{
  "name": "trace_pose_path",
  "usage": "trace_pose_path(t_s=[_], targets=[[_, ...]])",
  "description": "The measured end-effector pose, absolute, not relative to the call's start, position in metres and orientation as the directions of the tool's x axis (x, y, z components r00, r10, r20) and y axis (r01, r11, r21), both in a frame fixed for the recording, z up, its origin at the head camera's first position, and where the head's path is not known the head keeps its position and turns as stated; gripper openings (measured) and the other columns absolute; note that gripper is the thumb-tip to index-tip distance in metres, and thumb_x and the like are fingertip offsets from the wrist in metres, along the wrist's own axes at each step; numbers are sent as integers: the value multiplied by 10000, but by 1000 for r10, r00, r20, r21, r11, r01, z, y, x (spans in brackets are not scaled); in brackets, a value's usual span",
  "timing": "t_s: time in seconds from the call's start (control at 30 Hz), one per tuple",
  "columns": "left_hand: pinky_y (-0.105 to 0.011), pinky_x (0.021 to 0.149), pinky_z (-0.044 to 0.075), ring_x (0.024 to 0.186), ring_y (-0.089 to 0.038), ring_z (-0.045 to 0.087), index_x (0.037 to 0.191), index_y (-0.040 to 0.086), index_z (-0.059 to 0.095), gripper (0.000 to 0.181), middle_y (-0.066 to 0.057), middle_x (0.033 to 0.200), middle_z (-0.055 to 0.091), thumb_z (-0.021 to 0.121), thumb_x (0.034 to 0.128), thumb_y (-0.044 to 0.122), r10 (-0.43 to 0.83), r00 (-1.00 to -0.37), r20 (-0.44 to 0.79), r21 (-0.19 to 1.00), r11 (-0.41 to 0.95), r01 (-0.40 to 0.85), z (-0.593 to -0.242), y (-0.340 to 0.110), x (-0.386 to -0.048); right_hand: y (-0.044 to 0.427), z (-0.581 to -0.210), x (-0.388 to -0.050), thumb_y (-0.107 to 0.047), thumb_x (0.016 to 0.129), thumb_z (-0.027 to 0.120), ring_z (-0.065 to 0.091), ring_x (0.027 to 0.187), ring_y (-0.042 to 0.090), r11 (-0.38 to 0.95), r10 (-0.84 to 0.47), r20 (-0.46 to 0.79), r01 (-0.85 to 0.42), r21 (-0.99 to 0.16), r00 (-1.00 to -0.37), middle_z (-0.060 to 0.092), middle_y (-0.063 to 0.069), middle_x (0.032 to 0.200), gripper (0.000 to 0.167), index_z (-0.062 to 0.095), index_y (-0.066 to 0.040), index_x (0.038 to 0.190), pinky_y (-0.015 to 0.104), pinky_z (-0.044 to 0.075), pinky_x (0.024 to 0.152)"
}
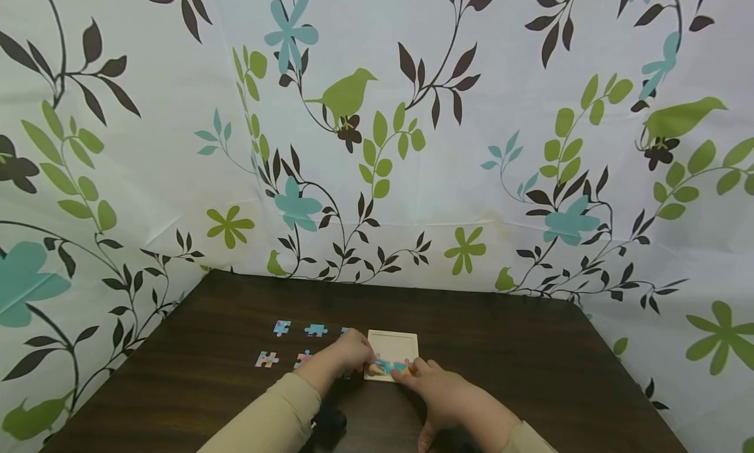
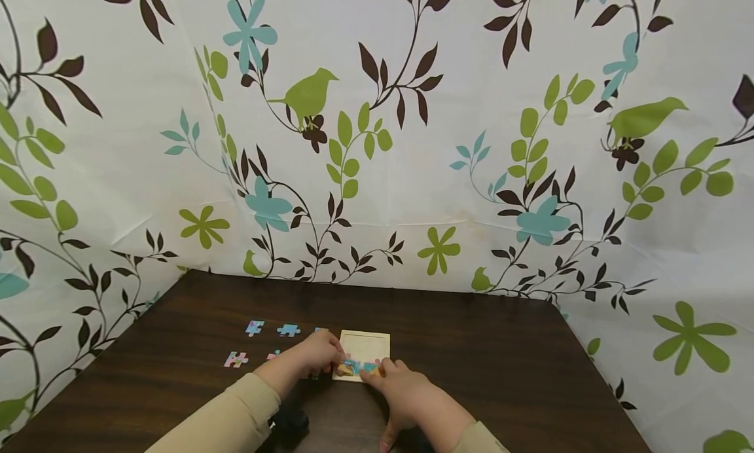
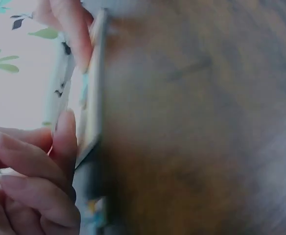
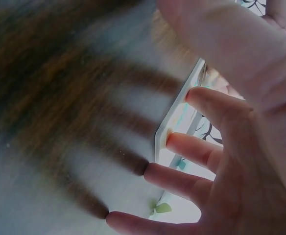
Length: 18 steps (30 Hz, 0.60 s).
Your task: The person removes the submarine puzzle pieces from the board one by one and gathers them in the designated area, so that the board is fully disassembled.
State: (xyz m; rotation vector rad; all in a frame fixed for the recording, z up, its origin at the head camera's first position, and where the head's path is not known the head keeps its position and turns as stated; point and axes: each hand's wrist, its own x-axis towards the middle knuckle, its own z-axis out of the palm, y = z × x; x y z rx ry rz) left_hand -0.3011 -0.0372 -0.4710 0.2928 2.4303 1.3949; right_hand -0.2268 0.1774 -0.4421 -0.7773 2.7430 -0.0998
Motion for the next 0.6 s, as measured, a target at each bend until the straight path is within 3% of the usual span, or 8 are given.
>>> trace_pose_path(t_s=[0.13,0.3,0.6], targets=[[-266,444,342,459,-115,422,823,4,693,93,-37,631,564,618,879,6,298,-941,-160,874,487,5,-461,-46,-305,177,-443,-227,-567,465,904,459,1169,254,856,-517,-260,-498,-137,-816,444,44,1321,1170,416,-328,1501,378,516,690],[-275,490,445,474,-115,521,784,17,710,88,-42,699,618,675,862,36,306,-945,-114,844,532,70,-446,-60,-304,179,-442,-226,-566,458,906,463,1165,261,859,-512,-256,-497,-127,-820,447,49,1319,1177,417,-324,1501,391,518,713],[-304,508,447,501,-130,506,766,24,704,75,-37,670,615,740,832,28,314,-942,-114,828,554,85,-434,-110,-290,176,-441,-225,-548,451,918,453,1141,236,859,-512,-247,-496,-130,-822,435,19,1281,1188,413,-326,1503,387,507,678]])
